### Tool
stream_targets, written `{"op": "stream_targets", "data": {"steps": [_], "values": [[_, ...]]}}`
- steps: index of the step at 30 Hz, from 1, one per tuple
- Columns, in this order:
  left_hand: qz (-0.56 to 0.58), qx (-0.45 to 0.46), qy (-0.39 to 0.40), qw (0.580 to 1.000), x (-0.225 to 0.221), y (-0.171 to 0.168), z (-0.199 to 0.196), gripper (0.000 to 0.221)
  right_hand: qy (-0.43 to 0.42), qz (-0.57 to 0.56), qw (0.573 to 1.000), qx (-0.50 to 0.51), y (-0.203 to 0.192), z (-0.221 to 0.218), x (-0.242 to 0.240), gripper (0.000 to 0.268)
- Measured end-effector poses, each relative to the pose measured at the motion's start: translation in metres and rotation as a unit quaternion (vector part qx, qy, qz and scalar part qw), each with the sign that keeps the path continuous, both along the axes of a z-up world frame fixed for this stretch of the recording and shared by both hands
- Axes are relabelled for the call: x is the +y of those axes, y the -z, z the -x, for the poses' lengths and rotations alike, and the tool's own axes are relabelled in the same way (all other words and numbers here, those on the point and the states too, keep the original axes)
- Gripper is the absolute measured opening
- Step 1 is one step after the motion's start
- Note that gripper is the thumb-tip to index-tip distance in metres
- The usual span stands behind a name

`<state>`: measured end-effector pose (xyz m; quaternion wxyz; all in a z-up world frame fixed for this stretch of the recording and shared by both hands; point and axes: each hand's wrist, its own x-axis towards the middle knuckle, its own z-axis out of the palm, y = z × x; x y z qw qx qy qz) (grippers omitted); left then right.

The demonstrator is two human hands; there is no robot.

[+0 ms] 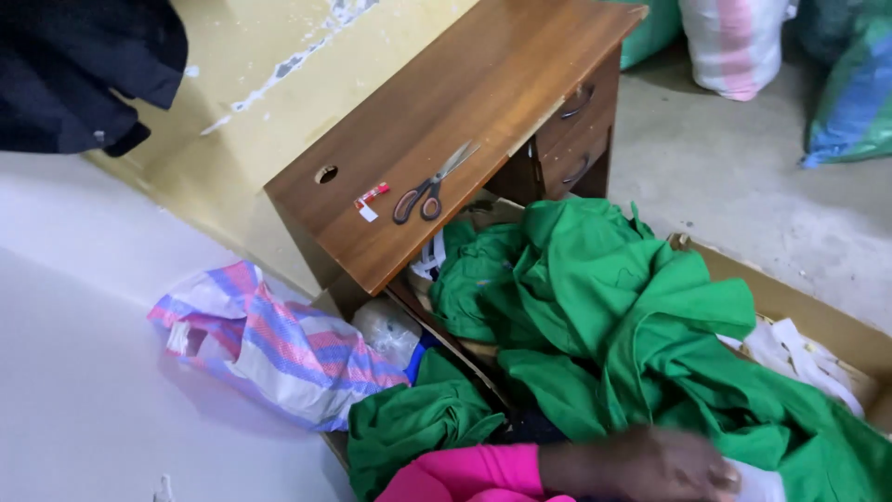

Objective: Trimming loose threads and excess fabric from embroidered logos on green garments using scissors.

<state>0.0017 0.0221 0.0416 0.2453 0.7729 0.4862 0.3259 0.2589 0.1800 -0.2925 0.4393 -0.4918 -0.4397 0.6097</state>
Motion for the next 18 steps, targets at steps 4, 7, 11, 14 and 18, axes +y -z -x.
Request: {"op": "stream_targets", "data": {"steps": [4, 7, 11, 14, 18], "values": [[-0.179, 0.048, -0.375, 0.908, 0.002, -0.064, 0.143, 0.021, 0.037, 0.059, 0.996, 0.049, 0.016, 0.073, 0.05, 0.051], [-0.056, -0.036, -0.697, 0.714, -0.062, -0.122, 0.251, 0.023, -0.052, 0.084, 0.993, 0.071, 0.048, 0.065, 0.063, 0.057], [-0.083, 0.307, -0.742, 0.591, -0.144, -0.096, 0.391, 0.026, -0.175, 0.116, 0.972, 0.104, -0.057, -0.003, -0.01, 0.071], [-0.104, 0.423, -0.726, 0.533, -0.17, -0.055, 0.463, 0.016, -0.077, 0.097, 0.98, 0.158, -0.086, 0.026, -0.033, 0.078], [-0.094, 0.466, -0.692, 0.544, -0.139, -0.096, 0.451, 0.033, -0.124, 0.24, 0.952, 0.142, -0.016, 0.018, 0.003, 0.046]]}}
